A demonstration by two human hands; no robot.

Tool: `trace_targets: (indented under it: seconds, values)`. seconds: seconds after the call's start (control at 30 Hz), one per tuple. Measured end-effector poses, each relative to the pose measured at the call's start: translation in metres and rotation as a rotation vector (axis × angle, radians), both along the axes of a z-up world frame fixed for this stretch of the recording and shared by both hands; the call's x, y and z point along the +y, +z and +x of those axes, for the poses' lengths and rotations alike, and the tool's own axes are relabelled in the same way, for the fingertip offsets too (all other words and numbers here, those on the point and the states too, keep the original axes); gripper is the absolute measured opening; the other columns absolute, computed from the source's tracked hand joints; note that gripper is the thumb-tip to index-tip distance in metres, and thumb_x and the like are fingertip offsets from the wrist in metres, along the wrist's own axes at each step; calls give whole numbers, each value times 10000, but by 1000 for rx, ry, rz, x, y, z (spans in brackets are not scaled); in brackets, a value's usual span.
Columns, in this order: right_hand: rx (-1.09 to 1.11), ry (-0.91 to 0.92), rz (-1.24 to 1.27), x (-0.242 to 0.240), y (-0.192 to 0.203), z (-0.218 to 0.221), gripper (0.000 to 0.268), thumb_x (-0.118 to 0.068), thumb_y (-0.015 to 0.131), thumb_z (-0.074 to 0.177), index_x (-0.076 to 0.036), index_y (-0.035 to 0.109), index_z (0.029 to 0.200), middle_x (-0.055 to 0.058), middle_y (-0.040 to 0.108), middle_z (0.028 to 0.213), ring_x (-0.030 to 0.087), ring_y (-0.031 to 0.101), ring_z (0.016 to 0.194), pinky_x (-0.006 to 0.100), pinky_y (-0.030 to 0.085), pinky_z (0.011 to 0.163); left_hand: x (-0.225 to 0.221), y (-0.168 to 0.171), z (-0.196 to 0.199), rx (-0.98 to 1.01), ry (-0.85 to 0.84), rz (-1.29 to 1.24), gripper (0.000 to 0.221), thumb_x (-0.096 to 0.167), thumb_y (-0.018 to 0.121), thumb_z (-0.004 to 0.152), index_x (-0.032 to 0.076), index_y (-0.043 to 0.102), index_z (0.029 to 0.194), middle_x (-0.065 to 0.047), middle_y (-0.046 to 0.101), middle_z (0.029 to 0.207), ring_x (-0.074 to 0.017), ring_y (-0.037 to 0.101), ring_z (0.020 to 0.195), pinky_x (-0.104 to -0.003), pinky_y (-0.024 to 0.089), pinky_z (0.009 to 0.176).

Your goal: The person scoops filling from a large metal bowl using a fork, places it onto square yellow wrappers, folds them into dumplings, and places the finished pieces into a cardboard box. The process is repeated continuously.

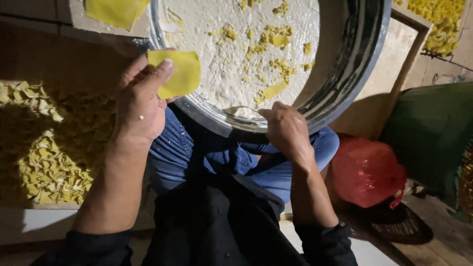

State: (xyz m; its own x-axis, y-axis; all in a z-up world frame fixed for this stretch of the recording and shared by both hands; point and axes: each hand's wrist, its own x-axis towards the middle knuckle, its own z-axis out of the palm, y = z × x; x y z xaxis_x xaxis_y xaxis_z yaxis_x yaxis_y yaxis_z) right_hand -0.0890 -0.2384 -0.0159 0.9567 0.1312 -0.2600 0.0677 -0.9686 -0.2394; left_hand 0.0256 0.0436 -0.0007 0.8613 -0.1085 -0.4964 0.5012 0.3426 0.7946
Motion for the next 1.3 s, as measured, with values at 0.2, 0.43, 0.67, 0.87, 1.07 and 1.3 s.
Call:
trace_targets:
  seconds: [0.2, 0.43, 0.67, 0.87, 1.07, 1.3]
  values:
    - [303, -166, -268, 0, -22, 9, 257, -442, 549, 870, -381, 797, 892, 16, 754, 774, 322, 757, 780, 462, 614, 709, -7, -12, -7, -83, 162, -9, 185, 225, 733, 914, 89, 706, 1037, -105, 777, 969, -235, 803, 900, -374, 676, 839]
    - [303, -385, 730, -12, 23, 15, 310, -178, 676, 842, -123, 811, 1116, 128, 707, 676, 200, 643, 698, 399, 535, 664, -15, -21, -12, 25, 268, -207, 288, 284, 682, 936, 41, 709, 1088, -164, 763, 1075, -307, 775, 1006, -506, 647, 952]
    - [-222, -280, 1148, 9, -24, -6, 358, -19, 742, 830, 5, 779, 1186, 166, 663, 837, 199, 630, 711, 327, 534, 671, -55, -21, -25, 158, 194, -305, 435, 410, 644, 964, 24, 682, 1162, -207, 727, 1119, -321, 716, 1058, -478, 554, 1025]
    - [-510, -213, 936, 33, -47, -5, 331, -7, 780, 880, -110, 788, 1195, 150, 659, 872, 227, 662, 737, 349, 547, 685, -68, 12, -18, 287, 344, -368, 482, 388, 558, 1004, -17, 613, 1259, -256, 651, 1266, -325, 638, 1197, -463, 482, 1093]
    - [-473, -250, 891, 23, -8, -6, 239, -35, 726, 928, -65, 800, 1154, 132, 692, 799, 202, 655, 662, 343, 537, 638, -64, 24, -18, 104, 379, -225, 495, 375, 620, 975, -68, 648, 1195, -248, 645, 1131, -310, 643, 1075, -450, 501, 1020]
    - [-406, -220, 731, 26, 25, 13, 196, -70, 713, 941, -105, 814, 1106, 138, 667, 710, 266, 644, 583, 379, 497, 563, -64, 4, -30, -85, 165, -19, 383, 356, 605, 1002, -8, 722, 990, -145, 626, 877, -212, 617, 829, -347, 547, 804]
